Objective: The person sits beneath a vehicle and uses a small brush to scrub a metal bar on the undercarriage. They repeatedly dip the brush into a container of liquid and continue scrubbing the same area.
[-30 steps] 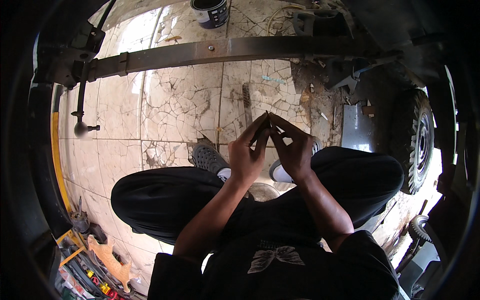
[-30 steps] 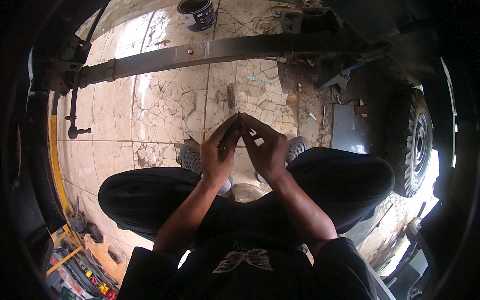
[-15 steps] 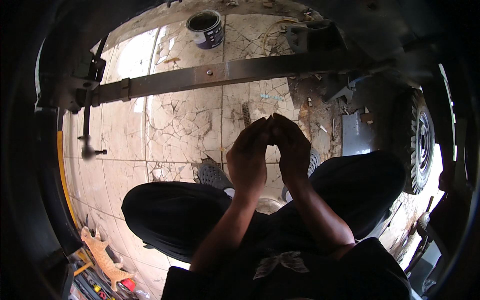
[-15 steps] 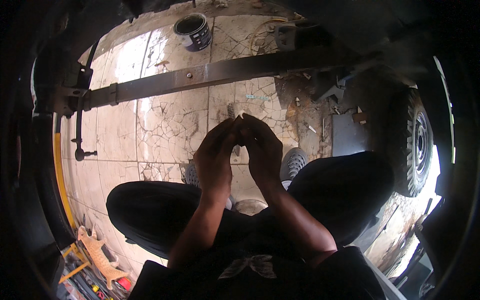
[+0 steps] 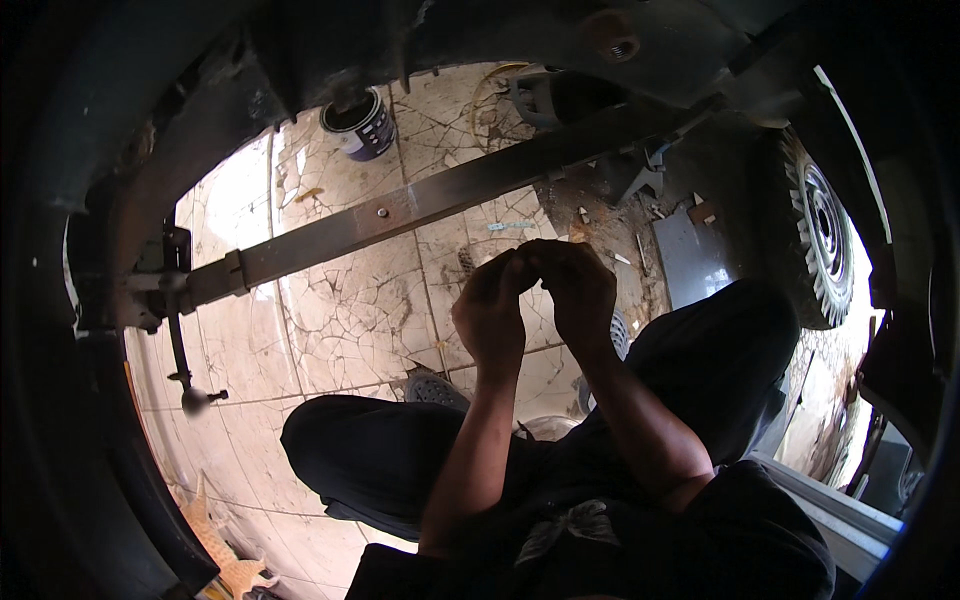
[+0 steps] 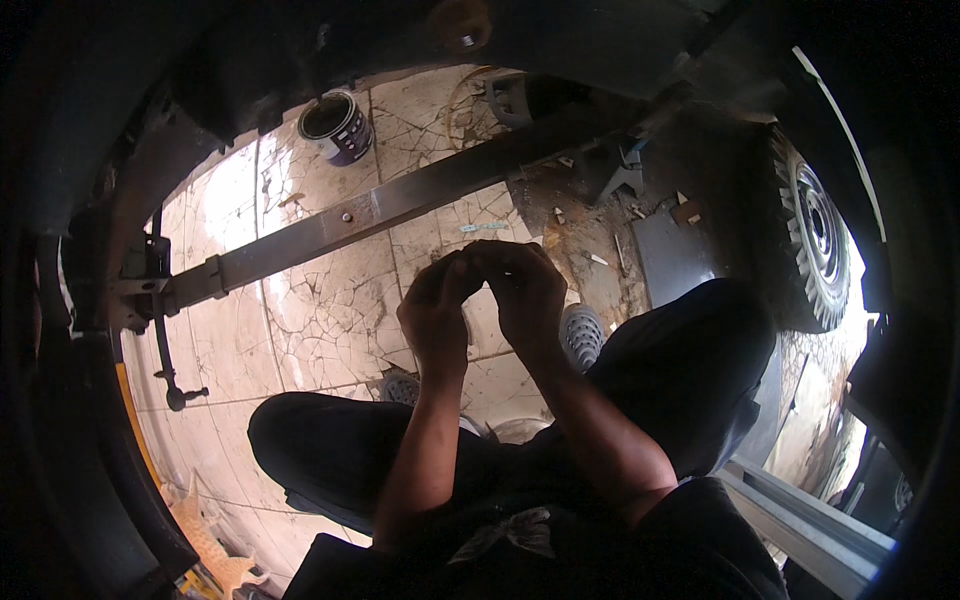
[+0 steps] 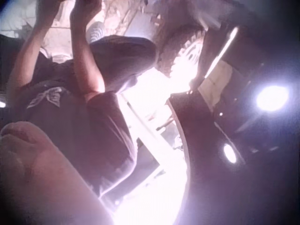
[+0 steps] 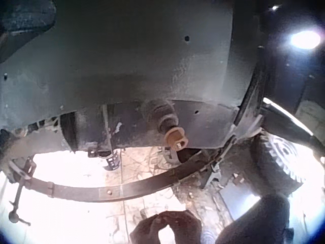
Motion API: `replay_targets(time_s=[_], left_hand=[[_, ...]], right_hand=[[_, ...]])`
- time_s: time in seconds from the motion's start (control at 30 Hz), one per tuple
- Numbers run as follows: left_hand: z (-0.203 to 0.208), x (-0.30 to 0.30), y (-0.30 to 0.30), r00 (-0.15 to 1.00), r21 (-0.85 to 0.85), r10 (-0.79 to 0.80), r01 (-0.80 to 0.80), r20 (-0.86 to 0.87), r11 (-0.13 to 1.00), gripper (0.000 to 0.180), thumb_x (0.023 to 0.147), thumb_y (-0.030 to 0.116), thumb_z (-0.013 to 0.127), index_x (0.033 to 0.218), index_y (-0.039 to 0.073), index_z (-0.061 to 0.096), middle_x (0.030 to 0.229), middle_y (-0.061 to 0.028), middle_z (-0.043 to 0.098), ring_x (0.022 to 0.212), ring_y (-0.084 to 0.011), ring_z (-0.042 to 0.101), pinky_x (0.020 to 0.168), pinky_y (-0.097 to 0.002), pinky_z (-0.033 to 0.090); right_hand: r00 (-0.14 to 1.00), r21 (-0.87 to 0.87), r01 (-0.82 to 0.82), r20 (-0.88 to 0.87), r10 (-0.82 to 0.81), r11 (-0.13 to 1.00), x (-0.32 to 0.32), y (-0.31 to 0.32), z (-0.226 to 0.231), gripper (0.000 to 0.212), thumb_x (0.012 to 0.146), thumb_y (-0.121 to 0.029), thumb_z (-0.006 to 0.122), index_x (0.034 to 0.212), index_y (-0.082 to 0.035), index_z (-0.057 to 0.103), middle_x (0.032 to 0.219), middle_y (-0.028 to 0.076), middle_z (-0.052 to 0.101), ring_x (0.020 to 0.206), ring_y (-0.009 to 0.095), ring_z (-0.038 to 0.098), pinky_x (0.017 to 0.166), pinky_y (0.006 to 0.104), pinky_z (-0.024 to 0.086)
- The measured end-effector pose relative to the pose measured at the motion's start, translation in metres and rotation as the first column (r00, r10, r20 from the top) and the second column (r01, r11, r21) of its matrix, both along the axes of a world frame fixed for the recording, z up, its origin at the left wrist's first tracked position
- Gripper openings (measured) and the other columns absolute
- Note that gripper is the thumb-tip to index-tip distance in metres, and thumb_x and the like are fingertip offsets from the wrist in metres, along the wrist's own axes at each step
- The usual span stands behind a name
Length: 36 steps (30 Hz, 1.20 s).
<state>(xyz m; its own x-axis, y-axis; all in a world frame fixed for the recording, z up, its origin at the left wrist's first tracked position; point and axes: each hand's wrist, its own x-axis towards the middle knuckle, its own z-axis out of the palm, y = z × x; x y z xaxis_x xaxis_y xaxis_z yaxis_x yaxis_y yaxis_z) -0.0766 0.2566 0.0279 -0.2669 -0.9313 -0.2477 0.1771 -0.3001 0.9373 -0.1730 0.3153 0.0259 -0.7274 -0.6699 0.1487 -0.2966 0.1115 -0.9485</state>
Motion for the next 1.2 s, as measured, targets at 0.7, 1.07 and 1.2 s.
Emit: replay_targets(time_s=[0.7, 1.07, 1.2], left_hand=[[-0.027, 0.004, -0.008, 0.822, -0.093, -0.259, 0.351, 0.507, 0.932, 0.028, 0.098, 0.028, 0.079, 0.111, 0.004, 0.083, 0.095, -0.014, 0.082, 0.088, -0.0228, 0.08, 0.08, -0.0334, 0.058], [-0.03, -0.009, -0.003, 0.906, -0.002, -0.404, 0.408, 0.122, 0.913, 0.027, 0.093, 0.027, 0.085, 0.107, 0.003, 0.083, 0.102, -0.0101, 0.083, 0.096, -0.0185, 0.079, 0.09, -0.0308, 0.057], [-0.01, -0.016, -0.002, 0.911, -0.079, -0.405, 0.411, 0.074, 0.908, 0.032, 0.093, 0.028, 0.085, 0.114, 0.004, 0.082, 0.103, -0.0117, 0.083, 0.098, -0.0188, 0.079, 0.09, -0.0304, 0.058]], right_hand=[[0.98, 0.179, -0.028, -0.189, 0.062, 0.983, -0.01, 0.024, -0.034, 0.016, 0.095, -0.013, 0.081, 0.109, -0.005, 0.079, 0.098, 0.01, 0.082, 0.086, 0.02, 0.081, 0.071, 0.0321, 0.064], [0.971, 0.217, -0.186, -0.108, 0.213, 0.958, -0.039, 0.05, 0.025, 0.015, 0.095, -0.013, 0.08, 0.109, -0.006, 0.081, 0.095, 0.01, 0.082, 0.086, 0.019, 0.08, 0.074, 0.0315, 0.063], [0.873, 0.27, -0.195, -0.39, 0.293, 0.943, -0.079, 0.039, 0.081, 0.013, 0.092, -0.012, 0.083, 0.104, -0.007, 0.084, 0.101, 0.011, 0.082, 0.09, 0.022, 0.081, 0.078, 0.0336, 0.063]])
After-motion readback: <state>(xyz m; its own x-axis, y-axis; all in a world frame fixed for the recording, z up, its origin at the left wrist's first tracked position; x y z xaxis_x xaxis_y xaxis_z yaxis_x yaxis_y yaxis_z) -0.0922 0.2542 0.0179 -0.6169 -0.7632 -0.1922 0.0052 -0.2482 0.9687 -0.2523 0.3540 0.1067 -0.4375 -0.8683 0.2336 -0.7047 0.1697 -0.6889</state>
